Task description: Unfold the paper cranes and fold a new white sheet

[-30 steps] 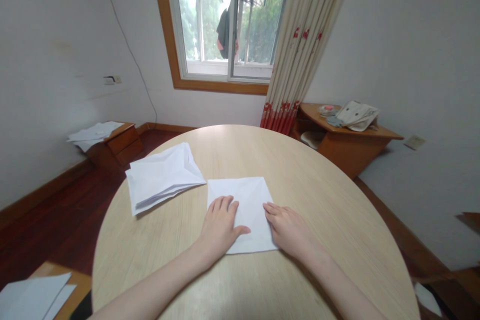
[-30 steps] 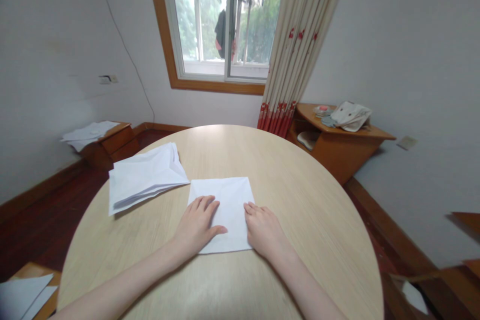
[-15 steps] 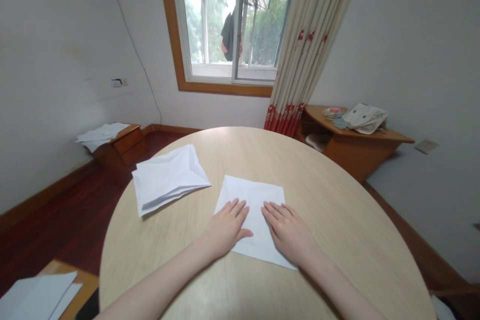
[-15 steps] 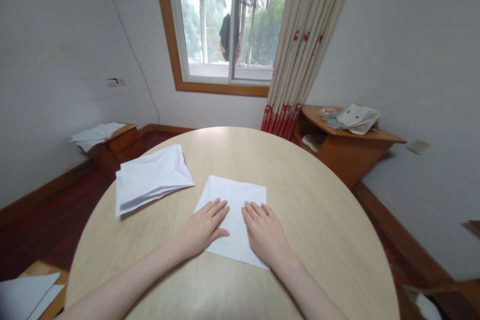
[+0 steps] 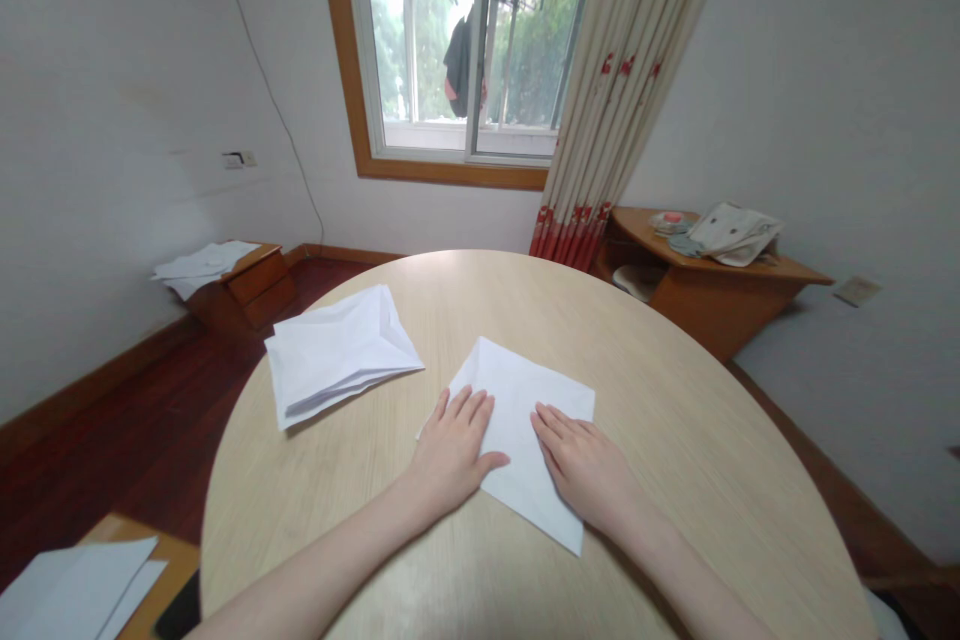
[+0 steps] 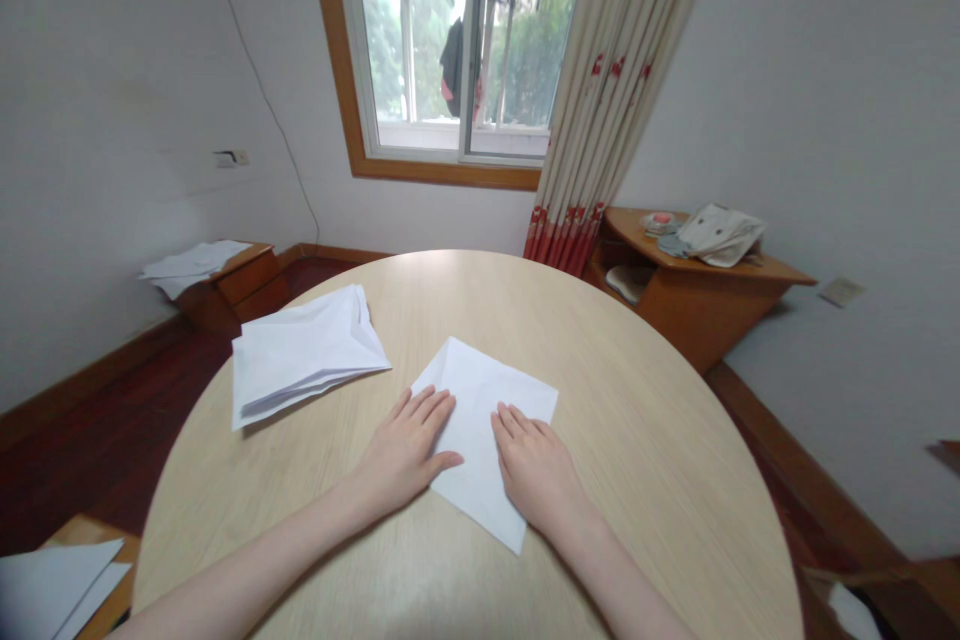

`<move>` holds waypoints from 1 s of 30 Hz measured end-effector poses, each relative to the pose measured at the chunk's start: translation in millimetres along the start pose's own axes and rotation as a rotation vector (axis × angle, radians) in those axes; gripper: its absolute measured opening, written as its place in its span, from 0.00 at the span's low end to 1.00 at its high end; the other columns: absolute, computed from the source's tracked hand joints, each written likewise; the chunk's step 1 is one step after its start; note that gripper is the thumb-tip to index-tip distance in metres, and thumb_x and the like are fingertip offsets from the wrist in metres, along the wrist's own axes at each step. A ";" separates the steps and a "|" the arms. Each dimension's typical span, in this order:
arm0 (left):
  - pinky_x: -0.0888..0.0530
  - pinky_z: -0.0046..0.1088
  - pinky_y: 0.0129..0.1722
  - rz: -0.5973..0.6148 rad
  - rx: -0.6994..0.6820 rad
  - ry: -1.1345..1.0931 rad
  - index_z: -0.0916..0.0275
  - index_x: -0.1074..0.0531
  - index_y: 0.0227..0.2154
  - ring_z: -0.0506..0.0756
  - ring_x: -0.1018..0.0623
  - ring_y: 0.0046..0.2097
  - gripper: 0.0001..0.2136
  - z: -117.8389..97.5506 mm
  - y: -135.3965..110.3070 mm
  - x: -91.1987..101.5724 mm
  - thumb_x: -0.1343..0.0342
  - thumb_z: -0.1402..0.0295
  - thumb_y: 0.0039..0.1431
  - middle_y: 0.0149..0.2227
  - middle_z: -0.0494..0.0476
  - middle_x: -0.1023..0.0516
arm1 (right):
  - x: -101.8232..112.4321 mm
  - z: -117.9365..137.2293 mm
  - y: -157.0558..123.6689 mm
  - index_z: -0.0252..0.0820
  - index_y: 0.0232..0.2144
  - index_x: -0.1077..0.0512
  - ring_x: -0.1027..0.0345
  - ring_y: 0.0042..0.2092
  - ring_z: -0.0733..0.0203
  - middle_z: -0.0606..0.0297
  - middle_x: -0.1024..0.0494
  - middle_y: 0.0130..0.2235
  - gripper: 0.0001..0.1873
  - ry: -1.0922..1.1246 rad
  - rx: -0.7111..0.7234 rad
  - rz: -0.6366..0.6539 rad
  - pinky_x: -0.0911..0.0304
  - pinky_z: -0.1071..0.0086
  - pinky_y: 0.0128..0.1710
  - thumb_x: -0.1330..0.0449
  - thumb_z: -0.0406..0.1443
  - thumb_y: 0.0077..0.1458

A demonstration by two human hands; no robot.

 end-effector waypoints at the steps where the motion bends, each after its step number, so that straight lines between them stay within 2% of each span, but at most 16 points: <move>1: 0.43 0.50 0.62 -0.010 0.011 0.003 0.63 0.39 0.58 0.65 0.39 0.63 0.28 2.2 0.6 1.2 0.43 0.56 0.58 0.61 0.64 0.35 | 1.1 -0.2 -0.6 0.32 0.54 0.31 0.36 0.58 0.47 0.46 0.31 0.57 0.23 -0.026 -0.020 0.010 0.36 0.53 0.52 0.54 0.26 0.58; 5: 0.40 0.48 0.60 -0.079 0.037 -0.002 0.60 0.35 0.55 0.64 0.36 0.61 0.22 9.4 1.3 4.1 0.42 0.60 0.59 0.58 0.62 0.32 | 7.1 1.2 -1.6 0.31 0.51 0.29 0.34 0.55 0.46 0.45 0.29 0.55 0.21 -0.036 -0.022 -0.005 0.36 0.51 0.51 0.53 0.29 0.60; 11: 0.36 0.45 0.57 -0.120 0.056 0.016 0.59 0.30 0.48 0.62 0.32 0.57 0.13 16.0 2.3 3.1 0.43 0.66 0.60 0.54 0.58 0.28 | 16.3 2.7 -3.6 0.36 0.47 0.25 0.34 0.56 0.47 0.49 0.28 0.55 0.17 0.119 0.092 -0.064 0.37 0.53 0.54 0.50 0.30 0.59; 16: 0.32 0.41 0.52 -0.131 0.057 0.032 0.60 0.28 0.45 0.60 0.29 0.52 0.10 15.5 3.4 9.8 0.44 0.68 0.61 0.50 0.57 0.25 | 18.3 9.2 -6.1 0.36 0.49 0.26 0.39 0.59 0.49 0.51 0.31 0.58 0.18 0.190 0.152 0.017 0.41 0.54 0.58 0.49 0.31 0.60; 24: 0.33 0.40 0.46 -0.161 0.058 0.060 0.57 0.26 0.41 0.59 0.28 0.44 0.07 13.5 1.4 16.2 0.48 0.70 0.63 0.43 0.55 0.23 | 21.5 16.3 -7.7 0.41 0.49 0.26 0.46 0.63 0.52 0.57 0.34 0.59 0.18 0.343 0.184 0.085 0.46 0.54 0.61 0.47 0.32 0.59; 30: 0.32 0.40 0.43 -0.135 0.073 0.073 0.58 0.28 0.43 0.60 0.28 0.43 0.09 11.4 0.2 15.7 0.51 0.71 0.64 0.41 0.56 0.24 | 14.6 16.1 -6.9 0.43 0.53 0.30 0.49 0.64 0.56 0.60 0.40 0.63 0.19 0.401 0.101 0.198 0.48 0.59 0.62 0.48 0.34 0.61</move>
Point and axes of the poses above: each hand's wrist, its own y-axis towards the middle knuckle, its own x-axis out of the back of the hand, z = x × y, the point moved 10 cm from there along y, towards the middle knuckle
